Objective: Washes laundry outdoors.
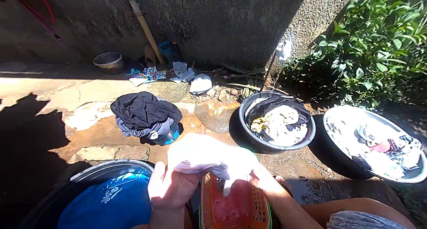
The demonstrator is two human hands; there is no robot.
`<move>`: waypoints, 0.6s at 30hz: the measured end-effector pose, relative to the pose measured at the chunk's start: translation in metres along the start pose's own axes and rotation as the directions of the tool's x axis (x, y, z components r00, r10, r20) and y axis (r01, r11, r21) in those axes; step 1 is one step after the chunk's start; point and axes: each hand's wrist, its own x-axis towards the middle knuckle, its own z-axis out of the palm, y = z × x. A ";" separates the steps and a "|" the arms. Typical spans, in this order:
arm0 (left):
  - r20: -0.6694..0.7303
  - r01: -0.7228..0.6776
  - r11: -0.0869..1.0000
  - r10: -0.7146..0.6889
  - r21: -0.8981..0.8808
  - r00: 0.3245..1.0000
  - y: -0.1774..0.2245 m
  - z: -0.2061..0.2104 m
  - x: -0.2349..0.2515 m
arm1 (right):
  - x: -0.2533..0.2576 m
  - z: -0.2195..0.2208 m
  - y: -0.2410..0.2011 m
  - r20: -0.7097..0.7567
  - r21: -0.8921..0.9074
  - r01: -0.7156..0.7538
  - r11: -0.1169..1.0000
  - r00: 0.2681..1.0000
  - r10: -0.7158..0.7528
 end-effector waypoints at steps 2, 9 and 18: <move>-0.176 -0.021 1.000 0.024 0.018 0.984 0.000 -0.006 0.008 | -0.018 0.005 -0.060 0.019 0.130 0.185 0.974 0.982 -0.189; -0.657 0.592 0.724 -0.258 0.354 0.708 -0.061 -0.022 0.034 | -0.041 -0.007 -0.237 -0.015 -0.085 0.733 0.675 0.676 -0.737; -0.587 0.642 0.586 -0.319 0.495 0.744 -0.086 -0.031 0.052 | 0.073 -0.160 -0.302 -0.298 -0.897 -0.410 -0.164 0.836 -0.460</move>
